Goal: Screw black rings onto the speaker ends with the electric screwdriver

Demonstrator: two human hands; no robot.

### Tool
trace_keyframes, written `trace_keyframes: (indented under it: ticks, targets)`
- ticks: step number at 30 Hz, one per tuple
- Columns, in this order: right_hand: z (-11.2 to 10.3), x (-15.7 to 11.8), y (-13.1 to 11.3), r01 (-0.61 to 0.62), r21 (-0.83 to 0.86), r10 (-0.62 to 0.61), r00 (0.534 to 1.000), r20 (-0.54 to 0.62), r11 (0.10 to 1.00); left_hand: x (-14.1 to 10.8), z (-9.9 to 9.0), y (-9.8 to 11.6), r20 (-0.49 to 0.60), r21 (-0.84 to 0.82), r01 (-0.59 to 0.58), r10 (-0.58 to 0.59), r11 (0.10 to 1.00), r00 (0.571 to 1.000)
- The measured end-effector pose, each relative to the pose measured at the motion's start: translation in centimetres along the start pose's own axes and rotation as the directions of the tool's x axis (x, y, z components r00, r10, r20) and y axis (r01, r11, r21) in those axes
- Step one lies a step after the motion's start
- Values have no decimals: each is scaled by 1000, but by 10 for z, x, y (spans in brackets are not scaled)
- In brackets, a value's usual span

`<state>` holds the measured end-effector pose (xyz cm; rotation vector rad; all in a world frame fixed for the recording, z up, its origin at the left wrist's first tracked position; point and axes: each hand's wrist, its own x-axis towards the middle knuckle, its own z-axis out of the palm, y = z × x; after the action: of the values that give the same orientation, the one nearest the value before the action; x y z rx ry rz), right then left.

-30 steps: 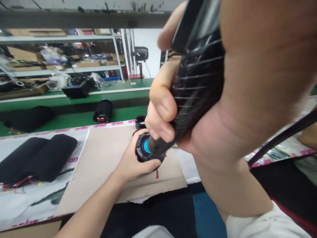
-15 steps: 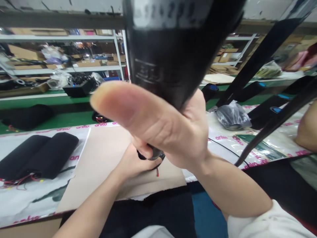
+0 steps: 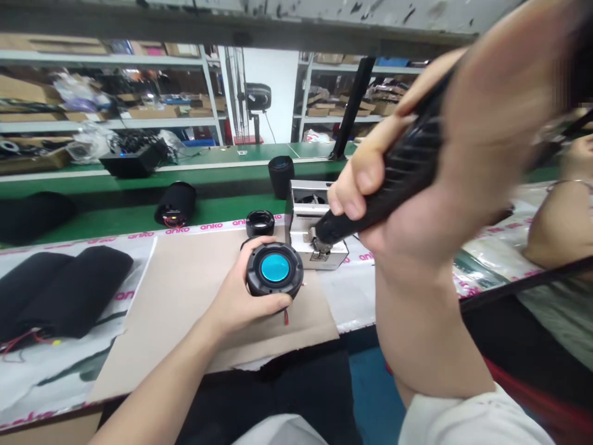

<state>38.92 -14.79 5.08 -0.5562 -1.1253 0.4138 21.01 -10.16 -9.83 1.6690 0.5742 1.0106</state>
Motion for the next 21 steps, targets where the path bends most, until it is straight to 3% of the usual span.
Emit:
trace_keyframes:
  ticks: [1,5,10,16,19,21]
  targets:
    - [-11,2,11,52,-21,-52,998,-30,998,0,0,-1,10,-24,2,-2,1000,1000]
    - [-44,0,58,-85,-131,71,992,-106,988,0,-2,-3,21,-85,45,-43,995,999]
    - [-53,-7,85,-117,-98,107,989,-103,988,-1,-3,-1,18,-86,31,-30,996,999]
    - [-58,-6,88,-218,-71,217,976,-31,973,-2,-3,-1,2,-51,25,-25,998,1000]
    - [-52,-3,71,-272,-22,271,962,-38,962,-3,-3,-2,18,-62,39,-38,997,999]
    - [-39,2,49,-189,22,190,978,-84,982,-3,-3,-2,27,-63,37,-35,997,999]
